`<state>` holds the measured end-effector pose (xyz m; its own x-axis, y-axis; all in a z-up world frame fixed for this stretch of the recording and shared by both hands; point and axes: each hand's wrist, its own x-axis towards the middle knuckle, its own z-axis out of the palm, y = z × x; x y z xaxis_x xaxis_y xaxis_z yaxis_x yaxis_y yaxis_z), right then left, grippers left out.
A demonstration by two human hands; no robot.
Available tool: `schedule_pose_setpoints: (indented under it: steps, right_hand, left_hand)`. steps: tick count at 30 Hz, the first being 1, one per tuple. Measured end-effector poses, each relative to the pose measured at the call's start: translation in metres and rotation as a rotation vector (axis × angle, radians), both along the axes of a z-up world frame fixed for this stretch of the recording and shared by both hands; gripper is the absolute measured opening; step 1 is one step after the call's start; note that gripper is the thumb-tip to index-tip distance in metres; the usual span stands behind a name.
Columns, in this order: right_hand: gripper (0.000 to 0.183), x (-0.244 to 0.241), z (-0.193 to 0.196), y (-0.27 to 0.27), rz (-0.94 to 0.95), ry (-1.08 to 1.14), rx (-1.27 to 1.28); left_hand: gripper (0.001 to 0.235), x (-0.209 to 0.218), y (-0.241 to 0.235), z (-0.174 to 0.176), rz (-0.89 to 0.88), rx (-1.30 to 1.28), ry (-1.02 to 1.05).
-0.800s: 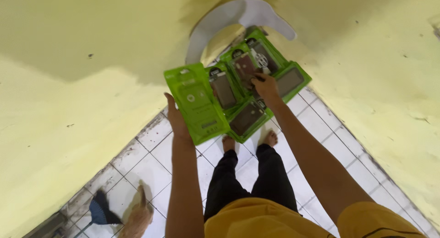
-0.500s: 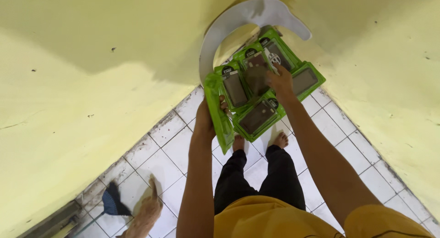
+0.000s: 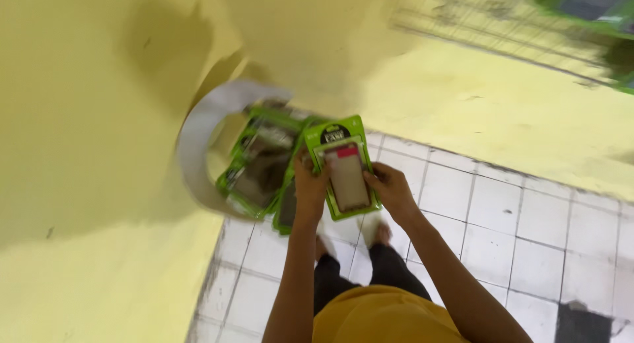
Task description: The person repeatedly takes packaged phone cases from a wall display, wipes them with a cloth, and places them on a white stool. The person handles the cases one at a time, cleaning the plastic packaging before stacking them.
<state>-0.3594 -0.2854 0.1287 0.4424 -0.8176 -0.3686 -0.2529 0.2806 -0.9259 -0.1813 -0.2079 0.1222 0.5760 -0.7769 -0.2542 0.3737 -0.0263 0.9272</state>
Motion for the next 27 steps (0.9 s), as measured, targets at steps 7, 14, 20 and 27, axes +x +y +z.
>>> schedule_pose_setpoints:
  steps: [7,14,20,27]
  right_hand:
    - [0.038,-0.193,0.002,-0.015,-0.418,-0.233,0.103]
    - [0.04,-0.352,0.014,-0.031,-0.493,-0.206,0.081]
    - [0.039,-0.417,0.056,-0.075,-0.43,-0.009,-0.176]
    - [0.03,-0.398,0.175,-0.186,-0.319,-0.149,-0.538]
  left_hand:
    - [0.037,-0.16,-0.053,0.006,-0.657,0.074,-0.105]
    - [0.035,-0.32,-0.1,0.022,-0.742,0.024,-0.12]
    - [0.039,-0.39,-0.137,0.076,-0.7,-0.085,-0.31]
    - [0.048,-0.359,-0.226,0.194,-0.588,-0.358,-0.652]
